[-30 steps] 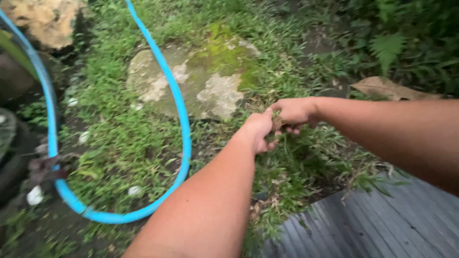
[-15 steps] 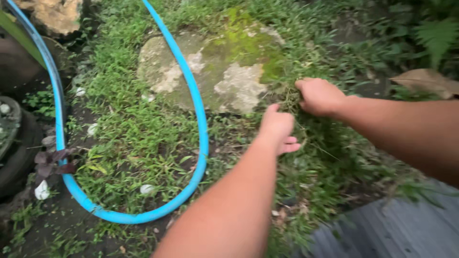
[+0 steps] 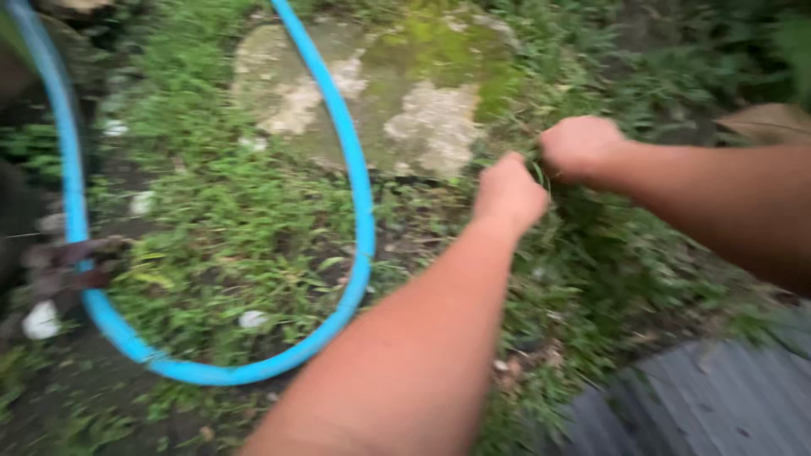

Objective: The person weeds the garden by pulling grass and weeds from the ground by hand.

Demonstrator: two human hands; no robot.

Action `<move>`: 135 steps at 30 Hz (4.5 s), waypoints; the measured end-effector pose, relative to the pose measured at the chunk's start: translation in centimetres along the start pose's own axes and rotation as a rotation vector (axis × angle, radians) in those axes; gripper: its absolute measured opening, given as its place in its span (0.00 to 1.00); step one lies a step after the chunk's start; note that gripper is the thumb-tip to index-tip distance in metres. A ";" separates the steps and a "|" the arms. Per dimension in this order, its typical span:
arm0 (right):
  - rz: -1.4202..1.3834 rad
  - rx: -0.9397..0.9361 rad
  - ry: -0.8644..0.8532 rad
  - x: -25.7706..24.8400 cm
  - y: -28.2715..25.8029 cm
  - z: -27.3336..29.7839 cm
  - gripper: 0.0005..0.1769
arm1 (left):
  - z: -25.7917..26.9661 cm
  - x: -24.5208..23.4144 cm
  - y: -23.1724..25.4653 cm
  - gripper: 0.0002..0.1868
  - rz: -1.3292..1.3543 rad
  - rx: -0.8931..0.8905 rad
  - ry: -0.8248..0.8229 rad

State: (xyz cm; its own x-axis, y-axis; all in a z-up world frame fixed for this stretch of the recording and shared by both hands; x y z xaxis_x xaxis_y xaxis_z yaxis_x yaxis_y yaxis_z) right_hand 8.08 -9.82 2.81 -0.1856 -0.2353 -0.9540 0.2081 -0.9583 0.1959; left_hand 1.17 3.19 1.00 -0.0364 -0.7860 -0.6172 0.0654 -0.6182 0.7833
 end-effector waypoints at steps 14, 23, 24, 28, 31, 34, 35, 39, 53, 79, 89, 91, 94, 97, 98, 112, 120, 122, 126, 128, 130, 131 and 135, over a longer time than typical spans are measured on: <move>-0.007 -0.207 -0.203 0.8 8.5 12.7 0.16 | -0.1 2.9 3.9 0.29 -0.601 0.680 -0.244; -0.101 -0.242 -0.079 0.4 11.2 12.4 0.18 | -9.7 4.4 3.3 0.32 -0.774 0.248 -0.221; -0.102 -0.243 -0.077 0.0 11.1 12.5 0.18 | -10.0 4.0 3.0 0.32 -0.846 0.196 -0.187; -0.097 -0.202 -0.121 0.0 10.7 12.4 0.18 | -10.5 3.5 2.5 0.29 -0.861 0.205 -0.165; -0.105 -0.204 -0.110 0.4 10.7 12.0 0.20 | -10.6 3.4 2.4 0.30 -1.085 0.245 -0.192; -0.127 -0.200 -0.081 0.2 10.5 11.6 0.20 | -10.3 3.0 1.6 0.20 -0.883 0.158 -0.131; -0.128 -0.196 -0.063 -0.1 10.2 11.3 0.18 | -10.1 2.8 1.3 0.19 -0.841 0.207 -0.165; -0.163 -0.182 -0.057 -0.7 8.5 10.7 0.18 | -9.3 2.6 2.0 0.17 -0.780 0.277 -0.220; -0.113 0.077 -0.039 1.1 2.6 2.5 0.19 | 3.5 -1.6 1.9 0.14 -0.511 0.220 -0.118; -1.852 0.568 -0.522 1.7 13.0 13.4 0.09 | 9.9 4.9 11.7 0.20 -0.254 0.376 -0.425; -0.944 0.484 -0.411 0.3 23.2 16.9 0.09 | 10.3 3.3 8.5 0.27 -0.046 0.794 -0.189; -0.362 0.313 -0.686 0.6 25.2 19.5 0.14 | 9.3 2.3 6.9 0.22 -0.203 0.547 -0.133; -0.018 0.280 -0.897 1.2 24.4 21.4 0.28 | 6.6 0.7 4.6 0.23 -0.256 0.288 0.010; -0.008 0.298 -0.915 -0.9 21.6 19.6 0.45 | 3.3 -0.2 2.6 0.23 -0.313 0.275 0.095; -0.008 0.295 -0.919 -1.5 20.0 18.1 0.45 | 2.0 -0.4 2.3 0.27 -0.341 0.289 0.119; -0.397 0.066 0.178 -1.9 2.9 3.0 0.26 | -0.3 0.0 -1.2 0.12 -0.400 0.207 0.054; -0.277 0.129 0.044 -3.5 -2.6 2.9 0.45 | 7.7 -2.8 -2.3 0.11 -0.343 0.426 0.012; -0.275 0.102 -0.002 -3.3 -3.0 3.6 0.44 | 7.3 -3.7 -2.6 0.10 -0.301 0.370 0.085; -0.353 0.135 0.201 -4.6 -2.4 5.0 0.34 | 5.6 -5.7 -3.8 0.10 -0.152 0.111 0.349; -0.342 0.152 0.112 -4.7 -2.9 5.6 0.37 | 5.3 -5.7 -4.1 0.12 -0.151 0.134 0.372; -0.274 0.002 -0.008 -3.8 -4.1 5.9 0.38 | 5.1 -5.6 -4.7 0.14 -0.151 0.142 0.401; -0.272 0.000 -0.006 -3.5 -4.0 5.6 0.38 | 4.9 -5.3 -4.7 0.14 -0.165 0.138 0.396; -0.269 -0.055 0.122 -0.9 -2.2 4.0 0.18 | 4.6 -4.7 -5.0 0.10 -0.192 0.083 0.316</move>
State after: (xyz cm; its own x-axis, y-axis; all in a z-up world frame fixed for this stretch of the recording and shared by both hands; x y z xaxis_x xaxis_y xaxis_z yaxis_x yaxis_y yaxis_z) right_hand 3.95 -8.17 4.19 -0.1249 0.0499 -0.9909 0.2192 -0.9727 -0.0766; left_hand -3.58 9.94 0.29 0.2703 -0.6213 -0.7355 0.0055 -0.7629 0.6465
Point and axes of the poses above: each hand's wrist, its own z-axis away from the middle knuckle, its own x-axis out of the palm, y = z × x, the point moved 2 cm from there along -z, towards the middle knuckle
